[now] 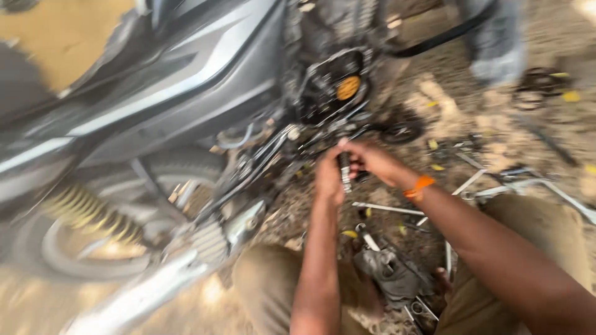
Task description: Inspecting and assembling a motorcycle kickstarter shaft and internal engine components.
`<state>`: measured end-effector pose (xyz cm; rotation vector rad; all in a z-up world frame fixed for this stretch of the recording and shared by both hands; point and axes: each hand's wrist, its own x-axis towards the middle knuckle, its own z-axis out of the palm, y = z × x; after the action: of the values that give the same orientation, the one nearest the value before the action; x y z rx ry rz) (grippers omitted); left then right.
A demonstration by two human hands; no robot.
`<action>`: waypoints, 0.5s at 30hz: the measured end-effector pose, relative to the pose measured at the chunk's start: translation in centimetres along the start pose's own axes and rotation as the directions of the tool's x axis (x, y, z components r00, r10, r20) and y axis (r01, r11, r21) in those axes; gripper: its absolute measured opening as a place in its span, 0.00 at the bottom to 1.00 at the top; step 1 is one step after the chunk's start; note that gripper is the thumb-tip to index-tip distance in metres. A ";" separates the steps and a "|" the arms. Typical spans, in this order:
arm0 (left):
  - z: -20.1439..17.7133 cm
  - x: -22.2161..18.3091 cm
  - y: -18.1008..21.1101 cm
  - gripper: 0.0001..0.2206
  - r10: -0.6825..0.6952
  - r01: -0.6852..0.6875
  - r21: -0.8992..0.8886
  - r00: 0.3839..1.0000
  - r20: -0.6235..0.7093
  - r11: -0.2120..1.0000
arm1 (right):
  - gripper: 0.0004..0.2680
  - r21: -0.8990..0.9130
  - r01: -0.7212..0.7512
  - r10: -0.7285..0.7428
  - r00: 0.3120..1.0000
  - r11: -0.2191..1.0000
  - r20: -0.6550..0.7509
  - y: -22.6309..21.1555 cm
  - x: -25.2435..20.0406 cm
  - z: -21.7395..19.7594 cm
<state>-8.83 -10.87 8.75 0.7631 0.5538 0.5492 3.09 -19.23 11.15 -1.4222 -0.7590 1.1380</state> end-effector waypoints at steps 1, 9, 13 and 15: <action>0.8 -1.7 0.7 0.13 0.002 -0.003 0.028 1.000 0.024 1.000 | 0.18 0.140 -0.024 0.017 0.999 0.990 0.049 -1.1 -1.1 0.7; 7.2 -7.0 6.0 0.15 0.050 -0.063 0.441 0.998 0.041 0.895 | 0.18 0.372 -0.104 0.108 0.994 0.922 0.009 -8.0 -5.3 3.1; 8.9 -7.1 5.7 0.14 0.166 -0.052 0.840 0.985 -0.046 0.541 | 0.19 0.366 0.223 -0.161 0.968 0.904 -0.194 -4.4 -3.4 3.0; 7.2 -6.0 4.1 0.14 0.240 -0.051 0.919 0.970 -0.048 0.392 | 0.18 0.356 0.381 -0.302 0.918 0.853 -0.258 -2.6 -2.3 2.3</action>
<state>-9.57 -15.71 17.72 1.8829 0.9894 0.4408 0.57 -20.04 14.40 -0.9833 -0.5711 0.8025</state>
